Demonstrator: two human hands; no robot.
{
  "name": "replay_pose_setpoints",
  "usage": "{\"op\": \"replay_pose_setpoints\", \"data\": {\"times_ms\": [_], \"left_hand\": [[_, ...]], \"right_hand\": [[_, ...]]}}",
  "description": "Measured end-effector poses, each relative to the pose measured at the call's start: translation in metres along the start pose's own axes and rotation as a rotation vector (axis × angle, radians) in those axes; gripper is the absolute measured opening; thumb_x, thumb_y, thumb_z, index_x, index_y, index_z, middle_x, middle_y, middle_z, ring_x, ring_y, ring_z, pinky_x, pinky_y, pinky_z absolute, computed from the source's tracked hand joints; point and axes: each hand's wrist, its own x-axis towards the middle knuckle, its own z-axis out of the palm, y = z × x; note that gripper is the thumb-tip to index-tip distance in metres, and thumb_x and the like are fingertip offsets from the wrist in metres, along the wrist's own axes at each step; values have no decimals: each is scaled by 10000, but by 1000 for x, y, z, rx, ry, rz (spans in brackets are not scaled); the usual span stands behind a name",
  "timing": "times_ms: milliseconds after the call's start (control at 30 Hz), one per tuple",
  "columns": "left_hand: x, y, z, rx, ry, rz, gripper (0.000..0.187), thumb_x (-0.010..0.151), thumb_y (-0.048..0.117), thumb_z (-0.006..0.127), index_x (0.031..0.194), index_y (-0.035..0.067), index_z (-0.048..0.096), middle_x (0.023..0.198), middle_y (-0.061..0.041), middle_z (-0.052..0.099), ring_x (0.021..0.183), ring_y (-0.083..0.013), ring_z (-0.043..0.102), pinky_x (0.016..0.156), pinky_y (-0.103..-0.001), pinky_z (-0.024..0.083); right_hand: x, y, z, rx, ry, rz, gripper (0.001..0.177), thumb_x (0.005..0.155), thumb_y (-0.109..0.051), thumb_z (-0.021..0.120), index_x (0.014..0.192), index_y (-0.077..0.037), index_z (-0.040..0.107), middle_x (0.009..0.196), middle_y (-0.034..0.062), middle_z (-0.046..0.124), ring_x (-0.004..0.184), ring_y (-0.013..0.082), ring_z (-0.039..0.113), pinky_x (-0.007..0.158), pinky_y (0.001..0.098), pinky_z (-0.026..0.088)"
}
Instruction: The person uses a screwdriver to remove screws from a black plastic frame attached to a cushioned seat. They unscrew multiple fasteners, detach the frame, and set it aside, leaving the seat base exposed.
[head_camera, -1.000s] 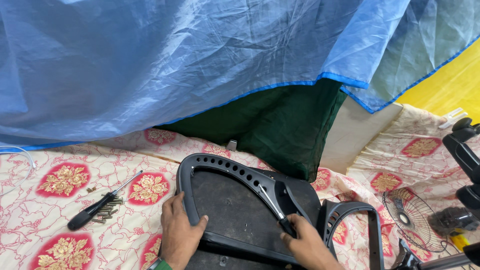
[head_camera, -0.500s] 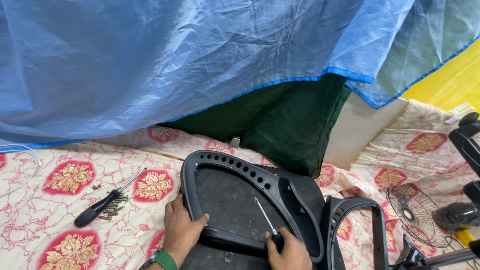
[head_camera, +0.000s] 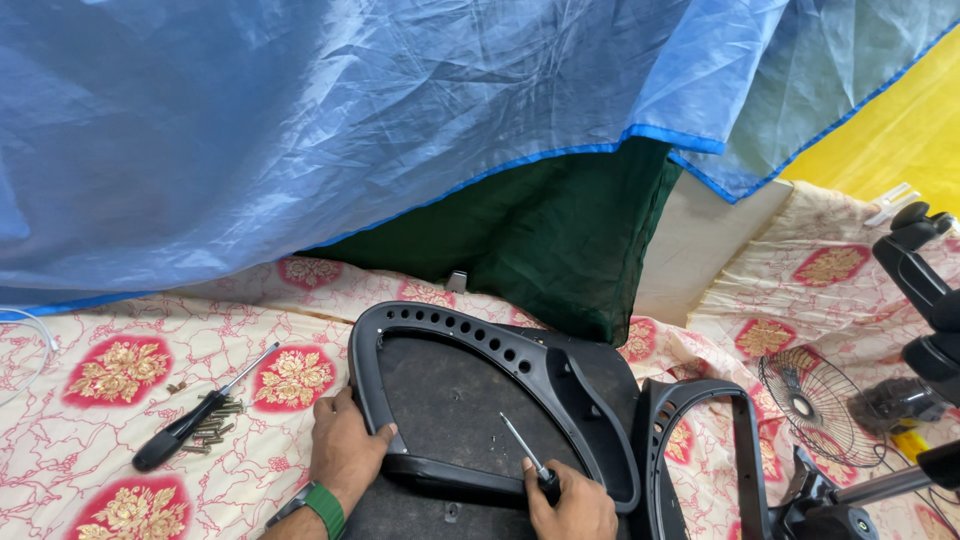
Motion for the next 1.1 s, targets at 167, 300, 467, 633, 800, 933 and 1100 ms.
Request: {"op": "replay_pose_setpoints", "data": {"times_ms": [167, 300, 467, 633, 800, 933, 1100], "left_hand": [[11, -11, 2, -157, -7, -27, 796, 768, 220, 870, 1442, 31, 492, 1309, -110, 537, 995, -211, 695, 944, -336, 592], [15, -13, 2, -152, -3, -37, 788, 747, 219, 893, 1418, 37, 522, 1268, -91, 568, 955, -178, 692, 934, -323, 584], [18, -14, 2, -150, -31, -55, 785, 759, 226, 886, 1421, 43, 507, 1287, -89, 548, 965, -169, 688, 935, -321, 586], [17, -16, 3, -127, -48, -15, 781, 798, 251, 854, 1437, 38, 461, 1329, -95, 509, 984, -164, 681, 941, -326, 587], [15, -20, 5, -98, -35, 29, 784, 817, 276, 828, 1459, 56, 437, 1347, -107, 485, 996, -176, 682, 949, -337, 585], [13, -26, 4, -72, -11, 95, 807, 803, 305, 827, 1466, 68, 433, 1313, -86, 510, 990, -172, 682, 938, -335, 585], [11, -29, 6, -127, 15, 131, 812, 794, 296, 819, 1482, 80, 446, 1306, -95, 509, 980, -176, 676, 915, -347, 587]], "right_hand": [[3, 2, -2, -11, -61, 30, 412, 878, -576, 667, 870, -191, 814, 569, 50, 691, 599, 186, 745, 670, 341, 587], [1, 4, -3, 20, -44, -21, 469, 855, -602, 668, 826, -163, 830, 554, 44, 690, 593, 179, 743, 655, 343, 587], [0, 3, -4, 26, -57, -30, 514, 839, -628, 692, 810, -137, 838, 568, 51, 701, 604, 180, 744, 663, 338, 583], [0, 3, -7, 31, -82, -14, 498, 810, -632, 712, 871, -152, 829, 578, 72, 718, 585, 192, 752, 649, 344, 605], [-5, 0, -8, 57, -32, 6, 491, 782, -622, 738, 865, -148, 836, 567, 90, 718, 577, 210, 752, 660, 355, 609], [-13, -5, -12, 111, 45, -37, 472, 764, -597, 752, 812, -136, 837, 556, 92, 709, 583, 229, 741, 658, 372, 580], [-18, -4, -19, 117, 75, -109, 499, 827, -567, 728, 724, -83, 795, 545, 92, 680, 543, 246, 700, 591, 401, 542]]}}
